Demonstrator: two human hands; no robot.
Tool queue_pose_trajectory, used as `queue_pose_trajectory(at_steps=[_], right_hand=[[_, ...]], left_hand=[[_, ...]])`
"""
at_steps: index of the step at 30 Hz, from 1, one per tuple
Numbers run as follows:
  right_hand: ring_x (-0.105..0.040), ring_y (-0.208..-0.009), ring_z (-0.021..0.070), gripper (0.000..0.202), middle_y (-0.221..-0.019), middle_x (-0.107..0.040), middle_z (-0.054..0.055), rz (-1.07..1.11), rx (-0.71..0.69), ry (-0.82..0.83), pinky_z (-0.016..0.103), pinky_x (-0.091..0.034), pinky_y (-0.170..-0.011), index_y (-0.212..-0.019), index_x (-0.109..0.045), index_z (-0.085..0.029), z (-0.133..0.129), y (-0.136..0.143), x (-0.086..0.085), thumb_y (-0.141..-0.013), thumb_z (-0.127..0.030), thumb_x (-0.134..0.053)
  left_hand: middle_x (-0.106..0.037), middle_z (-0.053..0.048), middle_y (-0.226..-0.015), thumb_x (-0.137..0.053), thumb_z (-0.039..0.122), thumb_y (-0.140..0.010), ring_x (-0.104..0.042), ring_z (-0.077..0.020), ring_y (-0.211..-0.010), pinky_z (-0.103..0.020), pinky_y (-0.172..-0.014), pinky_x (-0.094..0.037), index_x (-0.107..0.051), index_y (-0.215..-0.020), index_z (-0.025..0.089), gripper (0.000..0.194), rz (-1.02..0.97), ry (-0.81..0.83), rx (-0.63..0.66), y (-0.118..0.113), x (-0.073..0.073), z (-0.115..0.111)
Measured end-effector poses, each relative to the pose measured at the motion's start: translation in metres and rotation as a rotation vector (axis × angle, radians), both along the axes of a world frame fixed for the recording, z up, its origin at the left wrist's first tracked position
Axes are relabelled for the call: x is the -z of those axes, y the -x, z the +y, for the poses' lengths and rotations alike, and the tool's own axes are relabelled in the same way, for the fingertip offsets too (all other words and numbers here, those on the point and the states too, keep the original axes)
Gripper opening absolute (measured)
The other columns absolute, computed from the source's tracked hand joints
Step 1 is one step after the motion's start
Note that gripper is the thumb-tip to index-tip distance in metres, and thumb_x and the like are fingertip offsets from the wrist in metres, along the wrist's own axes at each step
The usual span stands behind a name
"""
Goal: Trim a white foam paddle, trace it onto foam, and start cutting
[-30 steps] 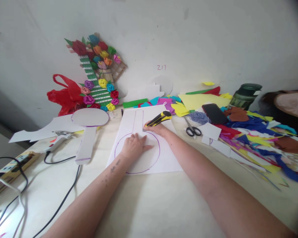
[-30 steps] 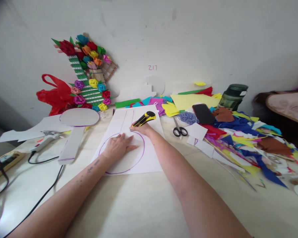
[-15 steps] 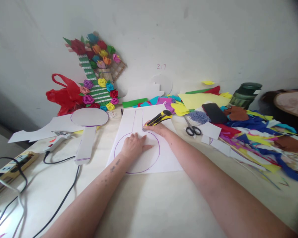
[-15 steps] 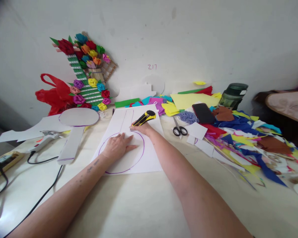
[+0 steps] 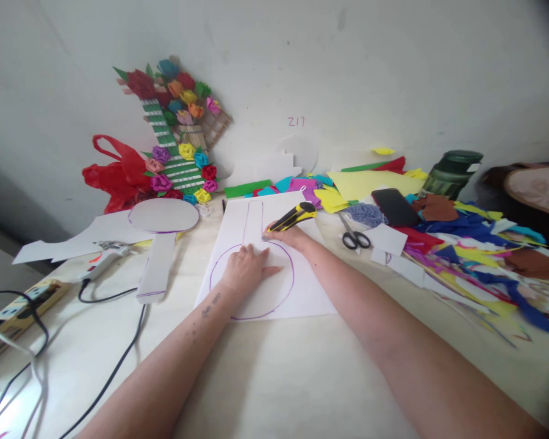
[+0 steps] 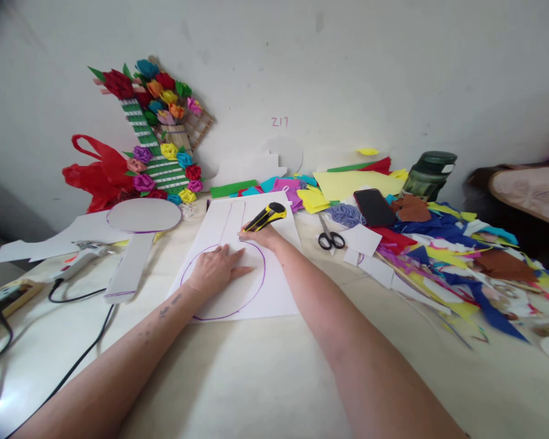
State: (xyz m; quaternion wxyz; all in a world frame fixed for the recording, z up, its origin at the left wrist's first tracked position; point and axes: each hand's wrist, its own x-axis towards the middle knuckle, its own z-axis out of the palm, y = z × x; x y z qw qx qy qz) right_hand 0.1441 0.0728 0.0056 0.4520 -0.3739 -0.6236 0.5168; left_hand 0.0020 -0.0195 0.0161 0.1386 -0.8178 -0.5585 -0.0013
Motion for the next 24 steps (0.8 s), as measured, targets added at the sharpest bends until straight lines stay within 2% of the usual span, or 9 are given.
queue_pose_trajectory(at_steps=[14, 24], right_hand=[[-0.055, -0.068, 0.0116, 0.018, -0.068, -0.061, 0.000, -0.010, 0.017, -0.010, 0.028, -0.043, -0.072, -0.067, -0.059, -0.014, 0.0027, -0.0012, 0.0036, -0.054, -0.024, -0.067], [-0.053, -0.067, 0.0109, 0.016, -0.067, -0.059, -0.001, -0.005, -0.033, -0.042, 0.027, -0.042, -0.072, -0.066, -0.059, -0.015, 0.0036, -0.0030, 0.0035, -0.055, -0.025, -0.066]], left_hand=[[-0.052, -0.014, -0.094, -0.014, 0.065, -0.075, -0.053, -0.0256, -0.085, -0.033, -0.066, -0.037, -0.050, -0.115, 0.022, 0.069, -0.006, -0.002, 0.002, 0.0003, 0.0002, -0.0002], [-0.052, -0.014, -0.097, -0.013, 0.065, -0.075, -0.053, -0.0256, -0.086, -0.033, -0.068, -0.037, -0.050, -0.115, 0.023, 0.069, 0.015, -0.013, -0.005, -0.0008, -0.0007, -0.0011]])
